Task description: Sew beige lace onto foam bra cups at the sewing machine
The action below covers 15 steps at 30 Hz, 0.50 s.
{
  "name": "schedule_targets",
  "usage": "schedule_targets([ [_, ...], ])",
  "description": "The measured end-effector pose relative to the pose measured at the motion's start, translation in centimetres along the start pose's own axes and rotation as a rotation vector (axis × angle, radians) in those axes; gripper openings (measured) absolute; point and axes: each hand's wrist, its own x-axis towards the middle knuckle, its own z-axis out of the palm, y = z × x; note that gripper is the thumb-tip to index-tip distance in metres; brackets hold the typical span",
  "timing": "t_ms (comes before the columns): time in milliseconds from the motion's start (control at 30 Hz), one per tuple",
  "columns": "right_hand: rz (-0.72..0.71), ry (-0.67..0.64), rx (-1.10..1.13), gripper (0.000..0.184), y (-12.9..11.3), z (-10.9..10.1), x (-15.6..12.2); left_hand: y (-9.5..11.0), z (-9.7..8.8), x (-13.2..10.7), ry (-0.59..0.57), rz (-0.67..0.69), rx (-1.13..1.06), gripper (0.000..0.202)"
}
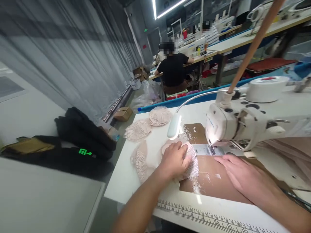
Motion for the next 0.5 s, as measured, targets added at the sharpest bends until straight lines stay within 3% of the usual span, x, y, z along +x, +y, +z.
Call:
schedule_targets([
  [67, -0.013, 0.008, 0.057, 0.038, 0.1, 0.0, 0.0, -2.5, -1.6, -2.2, 0.104, -0.106, 0.001, 0.037],
  [200, -0.015, 0.034, 0.124, 0.038, 0.1, 0.2, 0.0, -9.2, -3.5, -7.6, 0.394, -0.558, 0.000, 0.029],
  [300, 0.001, 0.016, 0.185, 0.036, 0.5, 0.2, 0.1, -12.4, -3.7, -11.6, 0.446, -0.644, -0.059, 0.013],
  [400, 0.010, -0.017, 0.295, 0.032, 0.7, -0.7, 0.1, -12.5, -3.6, -14.9, 0.519, -0.652, -0.173, 0.018],
  [500, 0.052, -0.138, 0.455, 0.041, -0.5, -2.6, -0.2, -10.1, -3.9, -17.0, 0.596, -0.620, -0.291, 0.030],
])
